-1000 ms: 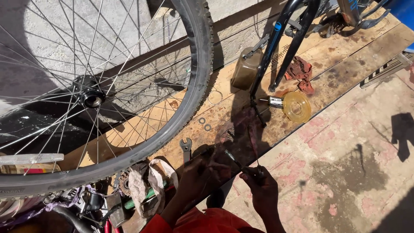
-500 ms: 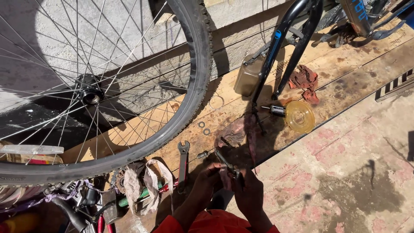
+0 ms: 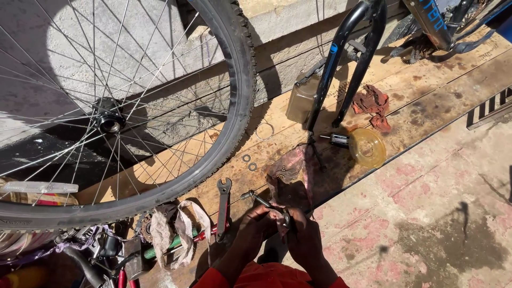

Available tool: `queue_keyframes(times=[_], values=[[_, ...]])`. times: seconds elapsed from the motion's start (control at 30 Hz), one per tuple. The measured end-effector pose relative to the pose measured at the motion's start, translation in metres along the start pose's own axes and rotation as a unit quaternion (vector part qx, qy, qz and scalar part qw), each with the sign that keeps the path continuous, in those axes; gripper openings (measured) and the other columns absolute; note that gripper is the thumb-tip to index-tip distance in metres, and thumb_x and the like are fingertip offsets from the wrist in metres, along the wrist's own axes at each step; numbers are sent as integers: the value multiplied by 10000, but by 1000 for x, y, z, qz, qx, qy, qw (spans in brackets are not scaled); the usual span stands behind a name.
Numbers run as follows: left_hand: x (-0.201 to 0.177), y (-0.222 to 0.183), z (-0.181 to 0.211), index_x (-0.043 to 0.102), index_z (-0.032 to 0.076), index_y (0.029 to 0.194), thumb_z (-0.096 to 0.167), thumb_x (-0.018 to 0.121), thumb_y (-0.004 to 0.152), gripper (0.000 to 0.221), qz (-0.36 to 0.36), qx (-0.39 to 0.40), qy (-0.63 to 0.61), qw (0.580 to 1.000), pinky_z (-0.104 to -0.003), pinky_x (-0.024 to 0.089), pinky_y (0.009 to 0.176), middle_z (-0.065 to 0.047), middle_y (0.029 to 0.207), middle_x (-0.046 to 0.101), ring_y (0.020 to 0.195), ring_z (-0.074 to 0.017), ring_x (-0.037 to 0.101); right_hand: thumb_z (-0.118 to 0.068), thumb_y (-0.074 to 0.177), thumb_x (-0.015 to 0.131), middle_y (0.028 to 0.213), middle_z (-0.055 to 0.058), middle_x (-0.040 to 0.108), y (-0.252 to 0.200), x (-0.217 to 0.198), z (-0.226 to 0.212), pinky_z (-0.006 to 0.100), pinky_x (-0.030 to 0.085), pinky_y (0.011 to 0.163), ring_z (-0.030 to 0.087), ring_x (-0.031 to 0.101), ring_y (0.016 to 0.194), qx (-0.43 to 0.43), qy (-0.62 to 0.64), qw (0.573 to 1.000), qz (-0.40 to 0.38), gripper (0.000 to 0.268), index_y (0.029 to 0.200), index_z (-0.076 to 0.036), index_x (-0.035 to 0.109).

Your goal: Cleaning and inspecting bicycle hub components including bearings and axle parts using a cloth.

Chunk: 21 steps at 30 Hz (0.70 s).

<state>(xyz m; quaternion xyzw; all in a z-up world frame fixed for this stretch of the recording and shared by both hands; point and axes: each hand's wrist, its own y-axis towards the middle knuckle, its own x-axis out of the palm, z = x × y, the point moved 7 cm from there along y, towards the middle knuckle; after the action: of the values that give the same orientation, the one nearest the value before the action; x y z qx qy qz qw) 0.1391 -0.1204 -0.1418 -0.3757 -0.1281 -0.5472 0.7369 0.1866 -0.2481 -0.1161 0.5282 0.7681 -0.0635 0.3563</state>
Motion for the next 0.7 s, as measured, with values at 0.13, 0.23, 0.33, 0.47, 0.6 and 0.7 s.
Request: queue_keyframes(times=[0.13,0.23,0.33,0.47,0.6,0.7], values=[[5,1,3,684,-1,1005,47,656,882,135,-23,-1,-4,1000,-325,576,815,-137,942,733,865,-228,708,-129,818,450,486,37,638,5,-3,-10,338,412,369,187,598,388,42,22,999,-25,350,1105,-99,648],[13,-3,12,685,-5,1124,57,652,852,281,-29,-6,-1,1000,-353,573,878,-163,1071,741,983,-270,719,-147,818,450,522,75,591,9,-6,-16,358,341,420,189,505,427,61,71,995,-15,359,1072,-107,699],[12,2,12,699,8,1131,60,651,845,295,-43,22,16,999,-347,552,900,-134,1106,737,1010,-249,704,-218,873,571,668,43,674,14,-1,-16,326,408,545,131,554,594,151,189,970,-29,254,1006,-74,732],[-3,14,-3,721,12,1070,19,631,861,228,-37,35,26,998,-315,527,890,-100,1065,741,983,-207,685,-226,977,461,471,17,275,-10,30,30,290,124,357,101,201,362,457,359,812,-51,195,969,-120,624],[-5,13,-2,700,25,905,43,632,909,71,-47,40,57,996,-308,546,791,-74,885,728,842,-171,688,-404,899,668,446,-35,231,-16,38,29,278,69,384,74,121,372,540,462,701,-57,416,638,-156,459],[-13,16,-10,721,-8,934,48,653,904,92,-13,26,61,998,-294,558,769,-108,892,753,803,-166,692,-447,960,599,482,-24,229,-14,39,25,287,61,400,75,134,383,493,444,742,-95,512,614,-154,360]])
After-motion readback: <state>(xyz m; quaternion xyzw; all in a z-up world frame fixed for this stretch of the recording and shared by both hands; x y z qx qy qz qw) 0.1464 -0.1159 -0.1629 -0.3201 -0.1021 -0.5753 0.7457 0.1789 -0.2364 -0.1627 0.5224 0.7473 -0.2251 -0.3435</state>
